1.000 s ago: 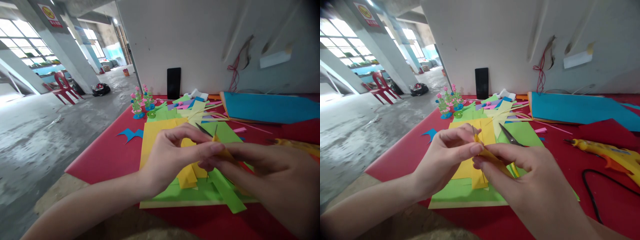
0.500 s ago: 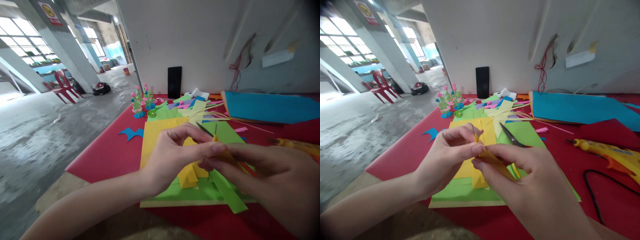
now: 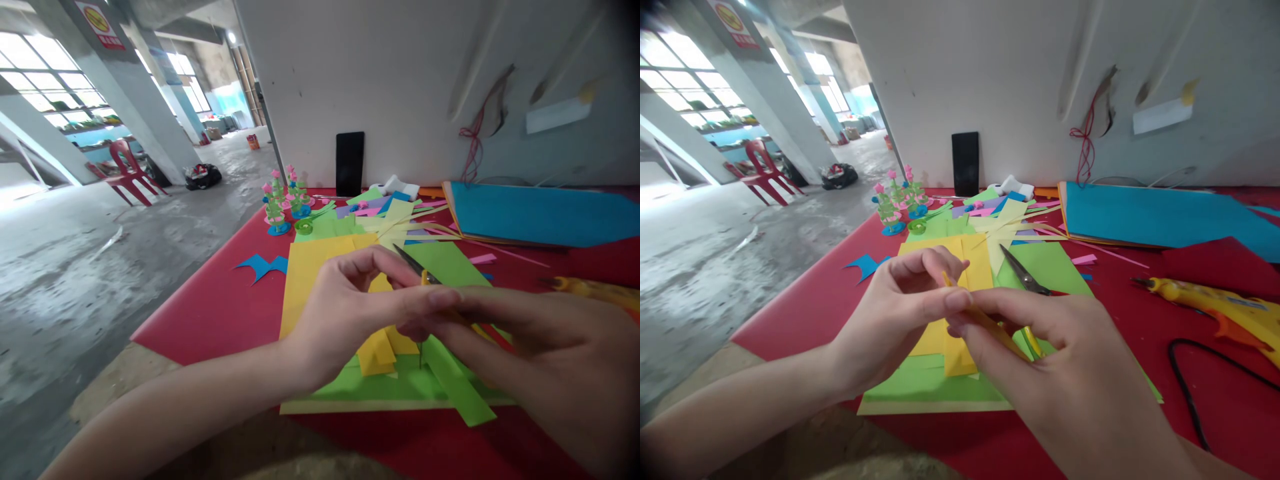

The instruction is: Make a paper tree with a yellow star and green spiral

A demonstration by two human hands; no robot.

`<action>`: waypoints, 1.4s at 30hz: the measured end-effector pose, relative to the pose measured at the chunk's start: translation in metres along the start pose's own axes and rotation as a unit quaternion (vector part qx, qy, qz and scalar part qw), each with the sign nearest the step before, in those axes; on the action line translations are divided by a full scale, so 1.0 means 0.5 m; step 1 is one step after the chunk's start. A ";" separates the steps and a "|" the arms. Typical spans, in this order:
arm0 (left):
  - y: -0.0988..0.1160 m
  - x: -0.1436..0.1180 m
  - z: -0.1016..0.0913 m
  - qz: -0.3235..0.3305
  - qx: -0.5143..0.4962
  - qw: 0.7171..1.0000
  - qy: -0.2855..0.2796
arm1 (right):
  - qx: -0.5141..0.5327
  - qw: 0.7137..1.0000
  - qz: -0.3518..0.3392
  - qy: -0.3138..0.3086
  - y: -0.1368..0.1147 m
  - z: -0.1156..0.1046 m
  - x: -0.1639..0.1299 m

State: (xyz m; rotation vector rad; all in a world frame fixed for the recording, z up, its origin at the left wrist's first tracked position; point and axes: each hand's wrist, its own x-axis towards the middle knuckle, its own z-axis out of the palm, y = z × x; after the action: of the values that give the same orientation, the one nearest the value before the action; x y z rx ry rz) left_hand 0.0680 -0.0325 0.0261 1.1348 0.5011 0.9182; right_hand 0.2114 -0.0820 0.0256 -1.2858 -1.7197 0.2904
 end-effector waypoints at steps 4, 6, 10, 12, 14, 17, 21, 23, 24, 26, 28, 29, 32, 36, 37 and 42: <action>-0.003 0.002 -0.002 0.005 0.009 1.000 0.003 | 0.014 1.000 0.011 -0.003 -0.002 -0.002 0.003; -0.004 0.002 -0.002 0.009 0.020 1.000 0.009 | 0.015 1.000 0.022 -0.005 -0.001 -0.001 0.001; -0.006 0.005 -0.004 0.027 0.044 0.998 0.019 | 0.030 0.998 0.050 -0.001 0.001 0.003 -0.001; -0.006 0.006 -0.006 0.036 0.060 0.997 0.019 | 0.033 0.998 0.056 0.001 0.000 0.005 -0.001; -0.004 0.006 -0.007 0.042 0.078 0.996 0.018 | 0.032 0.998 0.057 0.017 -0.002 0.008 -0.001; 0.000 0.006 -0.007 0.045 0.095 0.994 0.021 | 0.041 0.995 0.070 0.056 -0.003 0.012 -0.002; 0.004 0.007 -0.008 0.037 0.083 0.996 0.006 | 0.045 0.995 0.085 0.038 0.001 0.009 0.000; 0.004 0.008 -0.009 0.036 0.080 0.996 0.000 | 0.033 0.996 0.079 0.019 0.002 0.004 0.002; 0.004 0.008 -0.010 0.037 0.080 0.996 -0.002 | 0.025 0.997 0.075 0.012 0.003 0.001 0.003; 0.003 0.009 -0.012 0.040 0.075 0.996 -0.006 | 0.012 0.998 0.069 0.007 0.004 -0.004 0.004; 0.003 0.010 -0.014 0.041 0.072 0.997 -0.010 | 0.010 0.998 0.064 -0.003 0.004 -0.007 0.005; 0.004 0.010 -0.014 0.040 0.073 0.996 -0.012 | 0.012 0.998 0.064 -0.007 0.005 -0.008 0.006; 0.006 0.011 -0.013 0.034 0.076 0.996 -0.021 | 0.029 0.997 0.073 -0.021 0.008 -0.008 0.010; 0.004 0.012 -0.010 0.033 0.049 0.998 -0.028 | 0.086 0.992 0.083 -0.040 0.009 -0.004 0.019; 0.003 0.012 -0.010 0.030 0.039 0.998 -0.029 | 0.100 0.990 0.085 -0.043 0.009 -0.003 0.021; 0.000 0.016 -0.013 0.015 0.008 1.000 0.014 | 0.164 0.975 0.131 -0.074 0.010 0.003 0.025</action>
State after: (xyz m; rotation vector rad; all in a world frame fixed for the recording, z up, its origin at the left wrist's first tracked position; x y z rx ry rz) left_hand 0.0675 -0.0223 0.0242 1.1486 0.5154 0.9591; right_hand 0.2130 -0.0689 0.0282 -1.2644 -1.5402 0.8078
